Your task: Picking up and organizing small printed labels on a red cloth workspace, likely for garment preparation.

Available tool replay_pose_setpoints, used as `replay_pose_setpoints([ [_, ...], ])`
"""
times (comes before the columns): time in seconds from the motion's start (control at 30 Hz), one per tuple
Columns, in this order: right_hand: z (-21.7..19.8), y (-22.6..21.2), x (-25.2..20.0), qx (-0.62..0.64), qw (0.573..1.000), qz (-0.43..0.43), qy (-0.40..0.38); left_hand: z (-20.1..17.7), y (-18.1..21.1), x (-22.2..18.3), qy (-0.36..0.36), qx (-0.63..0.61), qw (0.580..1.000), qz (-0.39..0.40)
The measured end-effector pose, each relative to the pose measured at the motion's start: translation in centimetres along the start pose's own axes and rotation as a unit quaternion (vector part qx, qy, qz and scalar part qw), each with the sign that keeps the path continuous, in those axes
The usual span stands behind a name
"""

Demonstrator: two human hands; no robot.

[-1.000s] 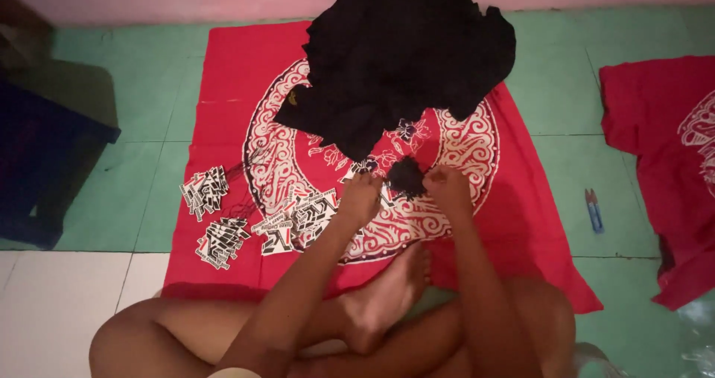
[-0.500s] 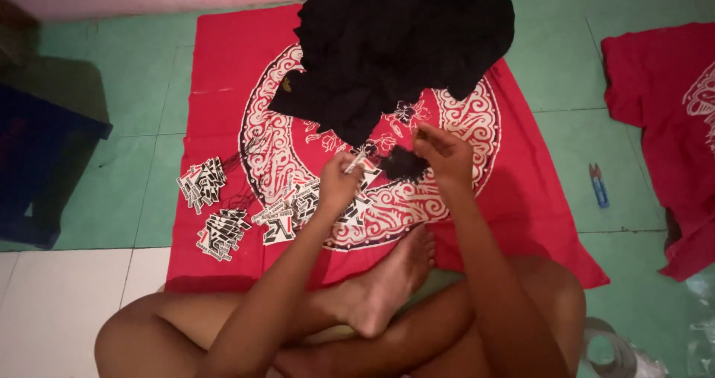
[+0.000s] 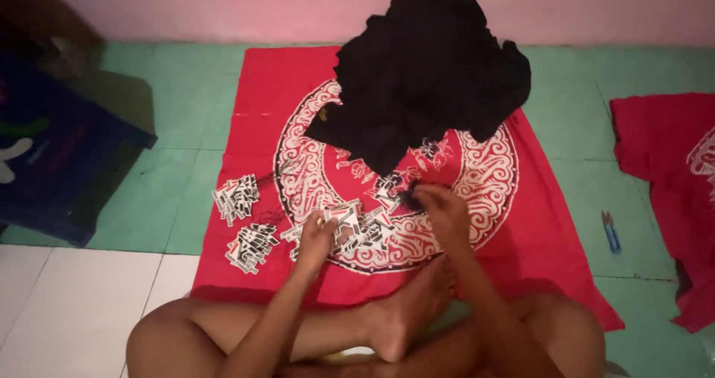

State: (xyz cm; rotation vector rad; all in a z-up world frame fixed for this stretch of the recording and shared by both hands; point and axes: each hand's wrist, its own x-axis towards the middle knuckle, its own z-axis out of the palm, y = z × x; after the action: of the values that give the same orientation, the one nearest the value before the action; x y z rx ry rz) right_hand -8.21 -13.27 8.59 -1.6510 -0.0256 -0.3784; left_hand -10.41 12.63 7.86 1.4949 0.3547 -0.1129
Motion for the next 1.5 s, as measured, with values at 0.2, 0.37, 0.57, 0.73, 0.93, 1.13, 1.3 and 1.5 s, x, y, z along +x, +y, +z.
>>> replay_pose_setpoints([
  [0.2,3.5,3.2,-2.5,-0.140,0.980,-0.021,-0.137,-2.7,-1.5,-3.3,-0.003,-0.119,0.991,0.058],
  [0.37,3.4,5.6,-4.6,-0.262,0.934,0.104,-0.219,-4.5,-3.3,-3.8,-0.053,-0.192,0.980,0.028],
  [0.57,3.0,6.6,-5.6,-0.293,0.932,0.094,-0.194,-4.3,-6.3,-1.5,-0.054,-0.239,0.970,0.001],
  [0.73,4.0,5.2,-6.9,-0.270,0.948,0.037,-0.162,-4.5,-9.9,0.1,-0.050,-0.213,0.975,0.041],
  [0.93,5.4,4.1,-7.5,-0.217,0.951,-0.062,-0.210,-4.9,-10.9,0.4,-0.056,-0.145,0.984,0.083],
  [1.13,7.3,4.0,-8.5,-0.289,0.924,-0.114,-0.222,-4.7,-12.9,1.9,-0.071,-0.173,0.981,0.046],
  [1.3,8.1,5.5,-8.8,-0.255,0.950,-0.074,-0.165,-4.1,-7.2,-1.5,-0.068,-0.182,0.981,0.005],
  [1.5,9.3,3.5,-9.0,-0.219,0.965,-0.014,-0.144,-4.3,-6.1,-1.9,-0.067,-0.124,0.990,-0.020],
])
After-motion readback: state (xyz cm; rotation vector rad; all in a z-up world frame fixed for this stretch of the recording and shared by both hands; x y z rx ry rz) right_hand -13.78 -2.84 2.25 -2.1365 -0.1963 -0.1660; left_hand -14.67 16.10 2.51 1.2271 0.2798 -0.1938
